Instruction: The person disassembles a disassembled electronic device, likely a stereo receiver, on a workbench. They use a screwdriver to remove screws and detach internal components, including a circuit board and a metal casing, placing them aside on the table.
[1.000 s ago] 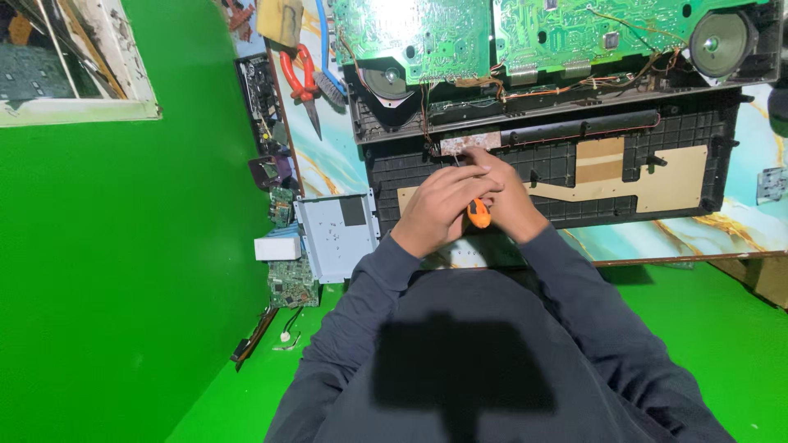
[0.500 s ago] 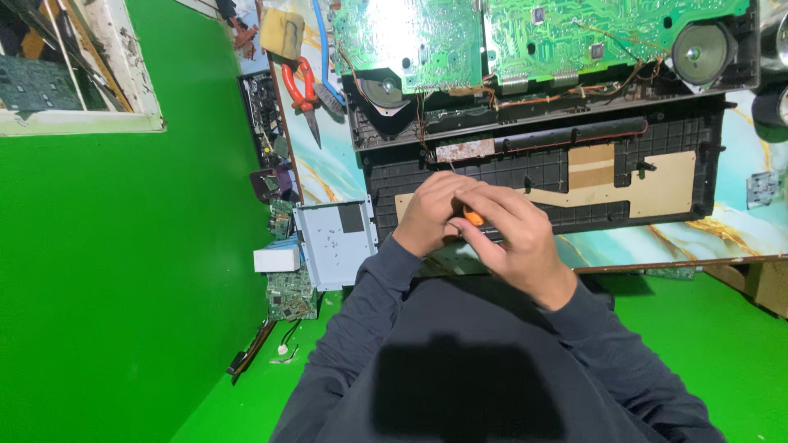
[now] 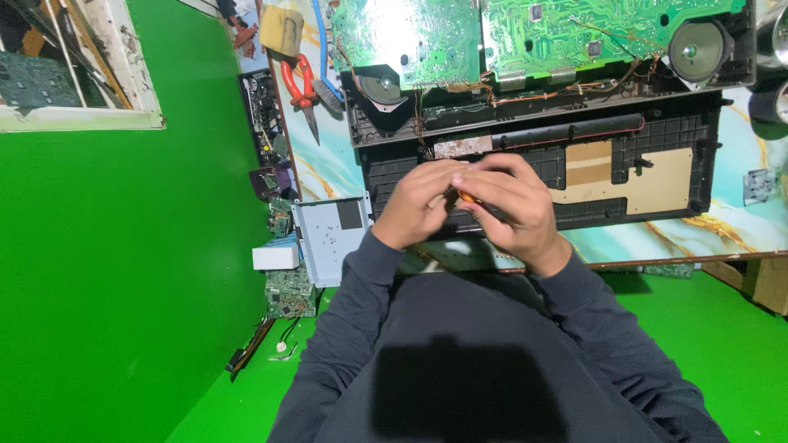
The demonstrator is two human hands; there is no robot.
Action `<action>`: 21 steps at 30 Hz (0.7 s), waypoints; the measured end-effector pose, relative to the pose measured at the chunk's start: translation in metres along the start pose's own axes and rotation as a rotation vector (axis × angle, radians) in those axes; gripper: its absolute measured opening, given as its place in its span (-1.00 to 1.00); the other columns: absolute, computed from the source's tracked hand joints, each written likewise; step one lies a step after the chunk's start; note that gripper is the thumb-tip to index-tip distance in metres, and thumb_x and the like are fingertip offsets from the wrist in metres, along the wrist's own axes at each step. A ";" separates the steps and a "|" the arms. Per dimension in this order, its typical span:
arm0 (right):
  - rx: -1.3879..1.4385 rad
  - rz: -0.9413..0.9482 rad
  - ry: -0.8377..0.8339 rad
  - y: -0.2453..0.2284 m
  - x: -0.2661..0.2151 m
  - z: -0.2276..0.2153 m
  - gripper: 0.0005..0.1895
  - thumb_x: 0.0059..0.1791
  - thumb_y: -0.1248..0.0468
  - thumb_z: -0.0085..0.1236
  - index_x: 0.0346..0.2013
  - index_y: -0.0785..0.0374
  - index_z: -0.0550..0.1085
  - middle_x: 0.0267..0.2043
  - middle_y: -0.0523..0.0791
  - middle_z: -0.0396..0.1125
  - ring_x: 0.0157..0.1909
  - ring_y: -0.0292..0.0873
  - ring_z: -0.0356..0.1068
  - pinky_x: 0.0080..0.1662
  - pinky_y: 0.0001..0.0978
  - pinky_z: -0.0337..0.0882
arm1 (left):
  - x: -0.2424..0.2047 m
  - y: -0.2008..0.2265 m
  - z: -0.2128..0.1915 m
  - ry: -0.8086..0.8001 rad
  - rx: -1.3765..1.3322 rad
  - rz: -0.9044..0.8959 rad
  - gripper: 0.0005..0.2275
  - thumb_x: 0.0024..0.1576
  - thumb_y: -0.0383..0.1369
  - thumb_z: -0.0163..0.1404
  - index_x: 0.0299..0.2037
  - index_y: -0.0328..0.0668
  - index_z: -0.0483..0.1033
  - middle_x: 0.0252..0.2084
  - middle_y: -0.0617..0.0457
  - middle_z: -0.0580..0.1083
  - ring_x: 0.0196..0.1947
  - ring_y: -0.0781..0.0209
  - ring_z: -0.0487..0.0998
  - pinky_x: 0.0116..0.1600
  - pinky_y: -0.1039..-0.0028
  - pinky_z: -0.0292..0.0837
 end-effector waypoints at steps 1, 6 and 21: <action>0.036 0.010 -0.050 0.003 0.003 0.001 -0.60 -0.07 0.47 0.32 0.06 0.28 0.55 -0.04 -0.05 0.50 0.03 0.02 0.46 0.13 -0.21 0.47 | 0.000 -0.001 -0.002 0.007 0.038 -0.001 -0.69 0.07 -0.51 0.07 0.05 -0.29 0.53 0.08 -0.10 0.56 0.17 -0.11 0.56 0.32 0.22 0.43; 0.096 0.122 -0.091 0.005 0.007 0.001 -0.61 -0.14 0.44 0.35 -0.02 0.31 0.56 -0.08 0.06 0.42 -0.05 0.01 0.47 0.03 -0.23 0.49 | 0.007 -0.004 -0.007 0.022 0.173 -0.051 -0.79 0.03 -0.46 0.18 -0.12 -0.19 0.63 -0.10 0.00 0.62 0.04 0.01 0.61 0.36 0.09 0.33; 0.095 0.058 -0.062 0.008 0.022 0.003 -0.73 -0.08 0.40 0.38 -0.08 0.25 0.59 -0.04 -0.10 0.53 0.14 -0.01 0.47 0.20 -0.18 0.43 | 0.012 -0.020 -0.013 -0.096 0.170 -0.003 -0.72 0.04 -0.50 0.13 -0.01 -0.21 0.60 0.03 -0.04 0.61 0.11 -0.03 0.59 0.37 0.09 0.37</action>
Point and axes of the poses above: each hand's wrist, its own x-axis towards the middle knuckle, its own z-axis out of the palm, y = z × x, the point moved 8 cm from there along x, towards the middle knuckle
